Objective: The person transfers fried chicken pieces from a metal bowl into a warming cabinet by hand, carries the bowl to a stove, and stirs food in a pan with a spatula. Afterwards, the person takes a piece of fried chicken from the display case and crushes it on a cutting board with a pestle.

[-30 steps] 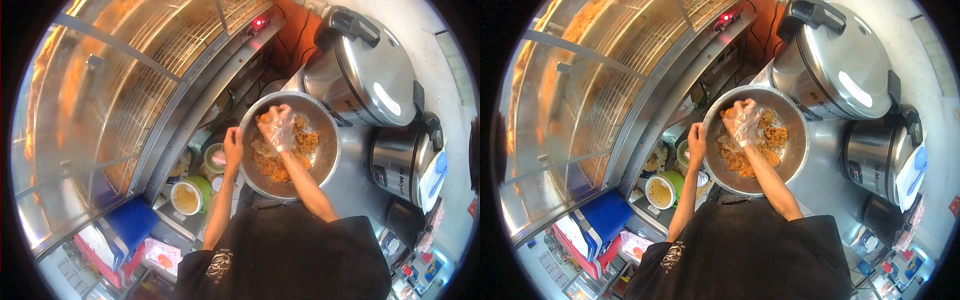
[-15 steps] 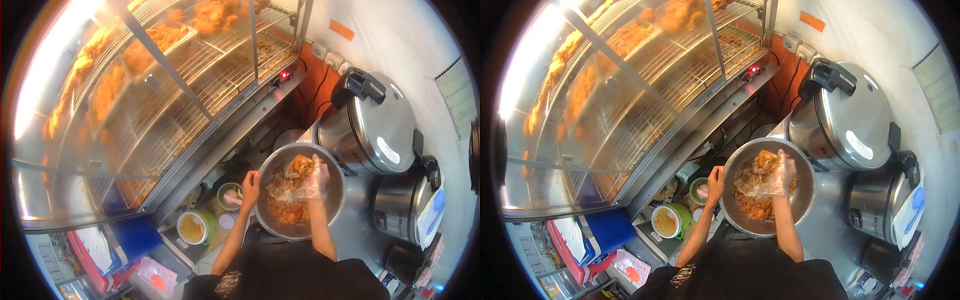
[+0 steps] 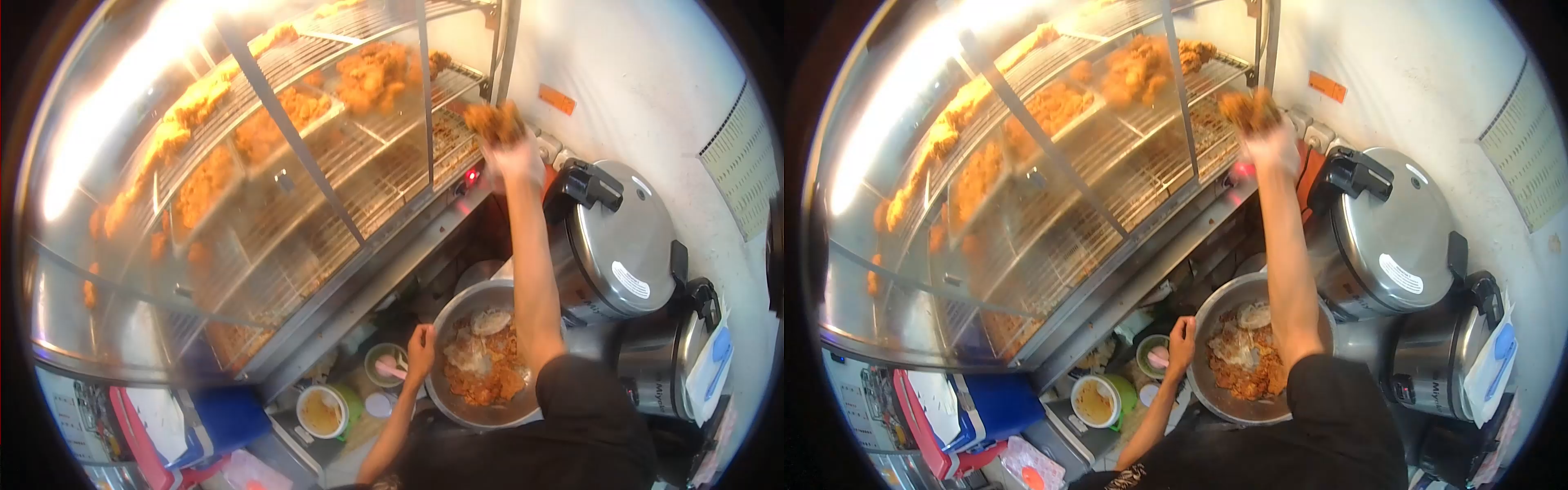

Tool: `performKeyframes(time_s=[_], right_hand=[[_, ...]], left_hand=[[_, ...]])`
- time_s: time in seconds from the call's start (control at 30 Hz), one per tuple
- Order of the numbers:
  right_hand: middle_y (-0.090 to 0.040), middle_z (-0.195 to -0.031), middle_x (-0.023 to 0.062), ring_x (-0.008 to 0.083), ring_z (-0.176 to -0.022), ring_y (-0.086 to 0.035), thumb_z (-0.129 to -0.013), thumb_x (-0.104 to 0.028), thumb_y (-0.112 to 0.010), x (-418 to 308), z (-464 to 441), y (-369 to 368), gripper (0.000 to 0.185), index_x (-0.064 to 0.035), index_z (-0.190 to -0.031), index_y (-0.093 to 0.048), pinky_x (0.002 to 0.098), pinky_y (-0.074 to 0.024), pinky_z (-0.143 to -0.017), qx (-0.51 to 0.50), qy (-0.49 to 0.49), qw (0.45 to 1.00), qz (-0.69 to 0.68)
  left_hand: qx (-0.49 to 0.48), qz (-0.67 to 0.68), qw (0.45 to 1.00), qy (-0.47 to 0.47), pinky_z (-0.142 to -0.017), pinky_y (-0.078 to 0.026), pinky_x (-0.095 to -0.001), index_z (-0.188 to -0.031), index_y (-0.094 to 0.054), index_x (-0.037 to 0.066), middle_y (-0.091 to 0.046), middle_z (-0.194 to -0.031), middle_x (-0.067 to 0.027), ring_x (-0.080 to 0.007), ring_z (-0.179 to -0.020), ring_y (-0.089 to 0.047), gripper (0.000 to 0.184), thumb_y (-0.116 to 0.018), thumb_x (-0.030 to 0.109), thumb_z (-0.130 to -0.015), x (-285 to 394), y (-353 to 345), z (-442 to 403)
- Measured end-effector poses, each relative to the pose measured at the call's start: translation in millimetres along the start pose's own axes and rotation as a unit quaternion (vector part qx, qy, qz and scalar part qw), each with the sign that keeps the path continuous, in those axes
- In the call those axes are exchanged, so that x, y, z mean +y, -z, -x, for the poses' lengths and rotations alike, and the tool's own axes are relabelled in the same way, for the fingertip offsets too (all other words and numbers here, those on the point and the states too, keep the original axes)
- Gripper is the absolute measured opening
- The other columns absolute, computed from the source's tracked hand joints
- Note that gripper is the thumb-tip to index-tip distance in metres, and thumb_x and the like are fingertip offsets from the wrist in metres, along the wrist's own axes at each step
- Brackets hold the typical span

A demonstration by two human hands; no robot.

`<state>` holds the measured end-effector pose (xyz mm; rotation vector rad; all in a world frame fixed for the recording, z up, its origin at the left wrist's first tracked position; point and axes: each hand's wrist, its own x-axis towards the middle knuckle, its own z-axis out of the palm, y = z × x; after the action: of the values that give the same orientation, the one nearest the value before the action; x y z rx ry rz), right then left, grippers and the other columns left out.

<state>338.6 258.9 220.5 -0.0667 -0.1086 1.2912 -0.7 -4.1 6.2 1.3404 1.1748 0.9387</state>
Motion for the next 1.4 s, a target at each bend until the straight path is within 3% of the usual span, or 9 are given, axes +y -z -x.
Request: performKeyframes(time_s=[0.13, 0.2, 0.33, 0.5, 0.63, 0.7, 0.83, 0.9, 1.4], right_hand=[[-0.055, -0.136, 0.0079, 0.0300, -0.126, -0.049, -0.098, -0.037, -0.030, 27, -160, -84, 0.051, -0.0116, -0.136, -0.052, 0.0534, -0.0447, -0.096, 0.118, -0.029, 0.979, 0.166], [-0.044, -0.147, 0.0102, 0.0293, -0.136, -0.038, -0.099, -0.039, -0.028, 48, -240, -76, 0.056, -0.0107, -0.146, -0.037, 0.0494, -0.0358, -0.108, -0.068, -0.033, 0.983, 0.168], [-0.054, -0.134, 0.0145, 0.0305, -0.119, -0.052, -0.098, -0.037, -0.041, 83, -260, -84, 0.050, -0.0078, -0.138, -0.047, 0.0460, -0.0449, -0.098, -0.194, 0.002, 0.781, 0.593], [-0.061, -0.124, 0.0210, 0.0366, -0.104, -0.061, -0.099, -0.030, -0.045, 80, -249, -71, 0.042, -0.0045, -0.132, -0.053, 0.0447, -0.0510, -0.090, -0.100, -0.202, 0.909, 0.350], [-0.061, -0.122, 0.0177, 0.0272, -0.104, -0.062, -0.096, -0.019, -0.055, 82, -208, -108, 0.044, 0.0019, -0.134, -0.049, 0.0319, -0.0519, -0.090, -0.329, 0.141, 0.346, 0.867], [-0.059, -0.125, 0.0190, 0.0222, -0.110, -0.060, -0.093, -0.012, -0.059, 88, -197, -110, 0.048, 0.0065, -0.135, -0.045, 0.0284, -0.0509, -0.092, -0.316, -0.037, 0.682, 0.659], [-0.048, -0.140, 0.0196, 0.0226, -0.127, -0.050, -0.092, -0.001, -0.058, 95, -182, -118, 0.046, 0.0098, -0.134, -0.044, 0.0293, -0.0443, -0.106, -0.322, -0.219, 0.827, 0.405], [-0.042, -0.143, 0.0238, 0.0273, -0.129, -0.048, -0.093, -0.001, -0.055, 98, -185, -112, 0.050, 0.0109, -0.138, -0.037, 0.0314, -0.0431, -0.108, -0.371, -0.107, 0.745, 0.543], [-0.065, -0.098, 0.0165, 0.0281, -0.087, -0.068, -0.092, -0.008, -0.062, 24, 96, -18, 0.028, 0.0011, -0.116, -0.052, 0.0352, -0.0548, -0.073, -0.129, 0.066, 0.890, 0.432]], left_hand=[[-0.001, 0.005, 1.000, 0.002, -0.075, -0.044, -0.0266, -0.098, -0.060, 0.001, -0.060, -0.084, -0.0023, -0.0110, -0.081, -0.053, 0.030, -0.052, 0.029, -0.101, 1, 0, 0], [0.000, 0.002, 1.000, 0.010, -0.076, -0.045, -0.0277, -0.098, -0.060, 0.000, -0.060, -0.085, -0.0029, -0.0116, -0.082, -0.054, 0.031, -0.052, 0.030, -0.101, -6, 1, 0], [0.011, -0.011, 1.000, 0.027, -0.077, -0.045, -0.0280, -0.099, -0.060, 0.000, -0.061, -0.086, -0.0033, -0.0117, -0.083, -0.054, 0.032, -0.052, 0.030, -0.101, 2, 1, 1], [0.010, -0.002, 0.999, 0.031, -0.077, -0.045, -0.0277, -0.100, -0.060, 0.000, -0.061, -0.085, -0.0047, -0.0110, -0.082, -0.054, 0.030, -0.053, 0.029, -0.100, 5, 0, 2], [0.012, -0.003, 0.998, 0.055, -0.080, -0.045, -0.0276, -0.100, -0.060, -0.001, -0.062, -0.087, -0.0059, -0.0114, -0.085, -0.056, 0.031, -0.053, 0.030, -0.100, 5, 1, 2], [0.017, 0.001, 0.998, 0.063, -0.081, -0.045, -0.0280, -0.101, -0.061, -0.001, -0.063, -0.088, -0.0063, -0.0121, -0.087, -0.057, 0.032, -0.054, 0.031, -0.099, 3, 1, 5], [0.016, 0.008, 0.999, 0.035, -0.082, -0.046, -0.0284, -0.102, -0.061, -0.001, -0.063, -0.089, -0.0067, -0.0128, -0.088, -0.057, 0.032, -0.054, 0.030, -0.100, 7, 0, 0], [0.010, -0.022, 0.998, 0.051, -0.081, -0.045, -0.0280, -0.102, -0.060, -0.001, -0.063, -0.089, -0.0062, -0.0126, -0.088, -0.057, 0.032, -0.053, 0.030, -0.100, 8, 2, 1], [-0.001, 0.041, 0.997, 0.063, -0.084, -0.043, -0.0281, -0.100, -0.059, 0.000, -0.061, -0.091, -0.0046, -0.0128, -0.090, -0.055, 0.028, -0.051, 0.027, -0.102, 7, 2, 0]])
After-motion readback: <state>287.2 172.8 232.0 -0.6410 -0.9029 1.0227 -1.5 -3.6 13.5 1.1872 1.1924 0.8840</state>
